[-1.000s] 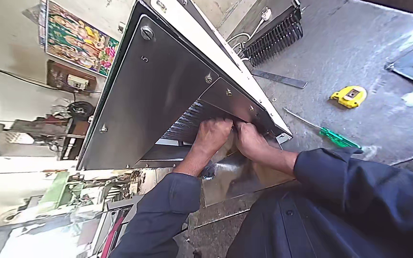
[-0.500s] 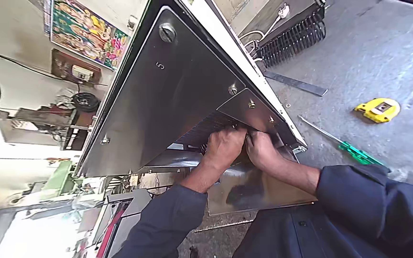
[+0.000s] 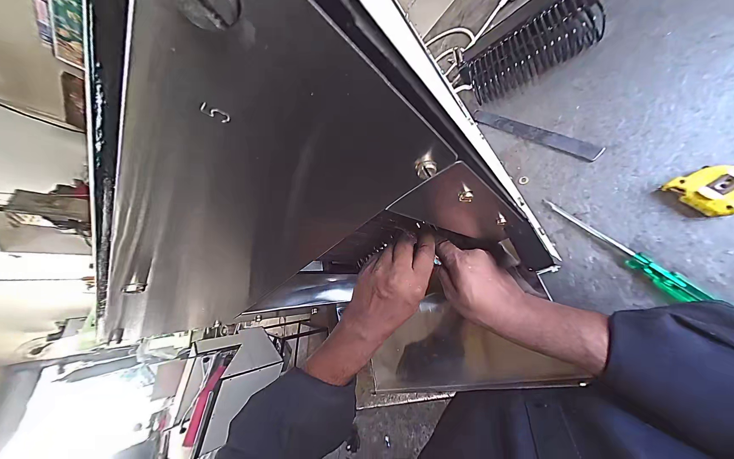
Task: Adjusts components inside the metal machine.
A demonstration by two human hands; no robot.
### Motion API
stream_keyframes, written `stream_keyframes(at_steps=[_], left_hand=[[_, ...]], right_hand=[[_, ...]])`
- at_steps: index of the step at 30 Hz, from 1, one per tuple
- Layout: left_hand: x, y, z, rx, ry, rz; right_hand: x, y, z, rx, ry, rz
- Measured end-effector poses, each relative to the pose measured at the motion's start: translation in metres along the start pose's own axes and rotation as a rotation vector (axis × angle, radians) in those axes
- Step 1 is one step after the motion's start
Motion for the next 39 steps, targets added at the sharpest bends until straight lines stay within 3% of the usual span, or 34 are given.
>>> stream_keyframes(at_steps=[4,8,12,15,19,22,26,30,33,39], left_hand=[[-0.006,0.009,0.006,-0.073,-0.029,-0.037],[-0.006,-0.008,0.010,-0.024,-0.001,-0.071],[-0.005,-0.006,0.018,-0.065,0.000,-0.085],[-0.009,-0.002,0.021,-0.087,-0.003,-0.106],[-0.010,0.007,0.020,-0.118,-0.002,-0.157],[-0.003,-0.008,0.024,0.038,0.059,-0.172],[0.002,-0.008,0.032,0.111,0.122,-0.082],[0.011,0.018,0.031,0.032,0.153,-0.001],[0.021,0.043,0.031,-0.016,0.168,0.055],[0.005,0.005,0.037,0.102,0.175,-0.006]], right_hand=[[0.001,0.005,-0.010,-0.099,0.070,-0.104],[-0.006,0.003,-0.002,-0.044,0.039,-0.111],[-0.011,0.007,-0.003,-0.333,0.183,-0.100],[-0.010,0.011,-0.011,-0.410,0.221,-0.075],[-0.009,0.014,-0.021,-0.381,0.196,-0.112],[-0.010,0.006,-0.003,-0.252,0.095,-0.046],[-0.009,0.004,0.009,-0.176,0.024,-0.019],[0.015,0.016,0.007,-0.316,0.108,0.042],[0.031,0.020,0.009,-0.304,0.092,0.124],[-0.002,0.007,0.011,-0.283,-0.026,0.158]])
Point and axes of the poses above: each hand's wrist, its own z-axis towards the middle knuckle, its own y-axis out of the back of the hand, x = y × z, the point moved 7 cm from there along z, towards the middle knuckle, and after that the axes turned 1 degree about z, right-handed, at the moved point
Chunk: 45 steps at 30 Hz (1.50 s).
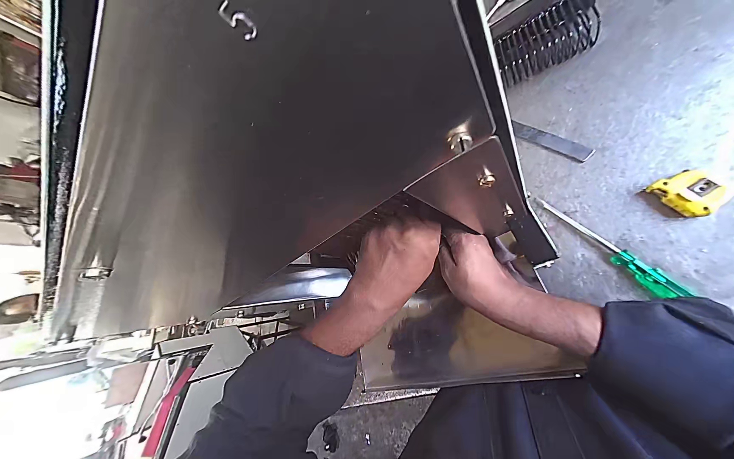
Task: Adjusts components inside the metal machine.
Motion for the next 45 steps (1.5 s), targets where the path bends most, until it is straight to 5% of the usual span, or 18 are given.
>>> stream_keyframes(at_steps=[7,14,21,28,35,41,45], left_hand=[[0.021,0.047,-0.003,-0.096,-0.015,0.118],[0.002,0.011,0.003,-0.004,-0.018,0.028],[0.022,0.057,-0.003,-0.045,-0.002,0.165],[-0.007,-0.015,0.004,0.066,-0.008,-0.076],[0.018,0.035,-0.002,-0.010,-0.008,0.087],[-0.004,-0.006,0.004,0.073,-0.022,-0.051],[0.015,0.021,-0.005,0.017,-0.003,-0.008]], right_hand=[[0.046,0.007,0.006,0.025,0.080,0.127],[0.010,0.002,0.002,-0.004,0.010,0.022],[0.054,0.009,0.003,-0.023,0.105,0.142],[-0.015,-0.003,0.002,0.008,-0.097,0.030],[0.034,0.005,0.004,-0.017,0.032,0.108],[-0.006,-0.002,0.003,-0.058,-0.031,0.035],[0.024,0.002,0.002,-0.006,0.000,0.106]])
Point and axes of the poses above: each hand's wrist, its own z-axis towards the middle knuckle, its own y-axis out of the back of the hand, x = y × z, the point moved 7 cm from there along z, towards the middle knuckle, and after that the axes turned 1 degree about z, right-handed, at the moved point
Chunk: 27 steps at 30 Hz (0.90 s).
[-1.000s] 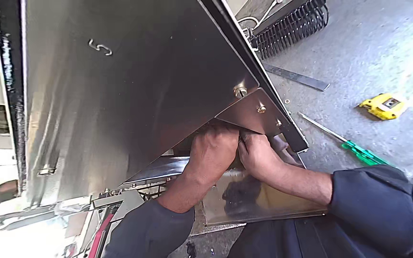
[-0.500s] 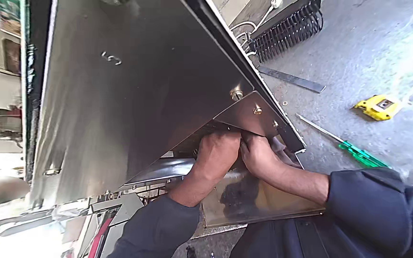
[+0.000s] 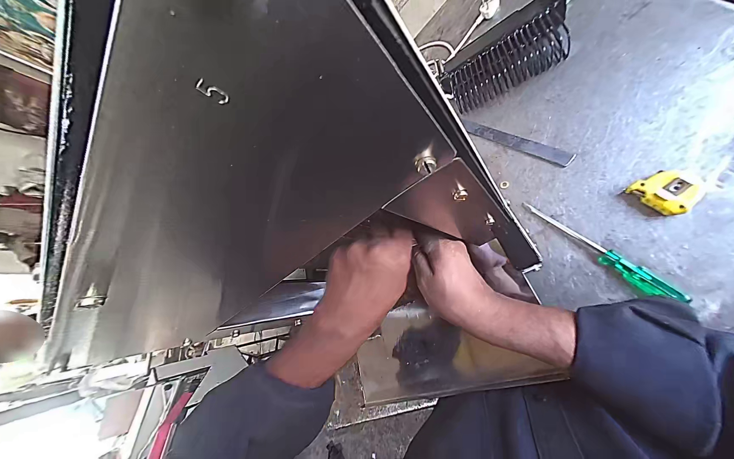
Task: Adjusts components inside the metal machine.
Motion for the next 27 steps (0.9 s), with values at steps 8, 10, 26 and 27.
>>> stream_keyframes(at_steps=[8,10,26,27], left_hand=[[-0.026,-0.016,-0.032,-0.092,-0.171,-0.271],[-0.037,-0.026,-0.027,-0.125,-0.177,-0.344],[-0.031,-0.032,0.018,0.068,0.002,-0.105],[-0.033,-0.030,0.018,0.100,0.007,-0.071]], right_hand=[[-0.028,0.014,-0.050,-0.009,0.203,-0.235],[-0.039,0.017,-0.054,-0.015,0.172,-0.302],[-0.039,0.006,-0.015,0.074,-0.199,-0.149],[-0.041,0.005,-0.016,0.089,-0.218,-0.138]])
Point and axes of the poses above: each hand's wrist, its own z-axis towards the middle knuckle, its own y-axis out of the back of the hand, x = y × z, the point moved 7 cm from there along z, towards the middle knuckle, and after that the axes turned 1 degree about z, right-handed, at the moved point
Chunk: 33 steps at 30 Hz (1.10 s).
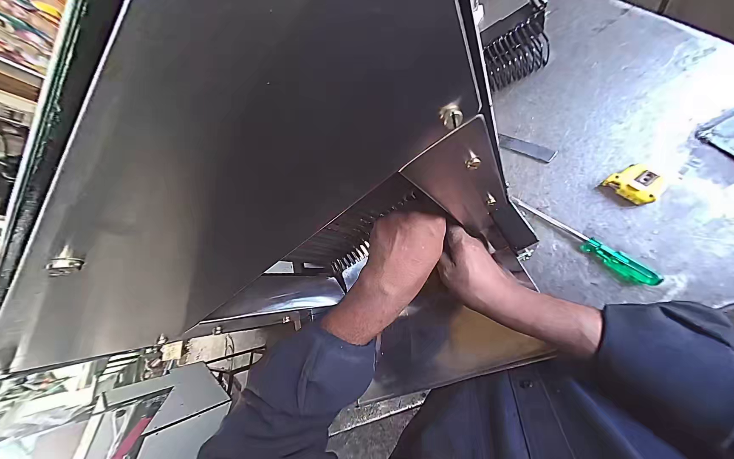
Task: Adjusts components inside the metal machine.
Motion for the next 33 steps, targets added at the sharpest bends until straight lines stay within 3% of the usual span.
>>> stream_keyframes(at_steps=[3,8,12,16,20,27,33], left_hand=[[0.003,0.004,-0.001,0.039,0.008,0.058],[0.010,0.021,-0.007,-0.115,-0.008,0.049],[0.015,0.047,-0.008,-0.121,-0.024,0.097],[-0.001,0.017,0.000,0.004,-0.046,0.099],[-0.004,0.003,0.001,-0.020,-0.050,0.092],[0.015,0.055,-0.006,-0.081,-0.024,0.247],[-0.011,-0.001,0.000,0.056,-0.042,0.100]], right_hand=[[-0.003,-0.004,0.003,0.030,-0.007,0.040],[0.019,0.003,0.003,-0.092,0.065,0.100],[0.039,0.011,0.000,-0.086,0.108,0.121],[0.013,0.007,0.003,-0.001,0.008,0.025],[0.003,0.001,0.006,0.062,-0.054,0.152],[0.049,0.008,0.001,0.025,0.087,0.211],[0.000,0.001,0.005,0.042,-0.009,0.066]])
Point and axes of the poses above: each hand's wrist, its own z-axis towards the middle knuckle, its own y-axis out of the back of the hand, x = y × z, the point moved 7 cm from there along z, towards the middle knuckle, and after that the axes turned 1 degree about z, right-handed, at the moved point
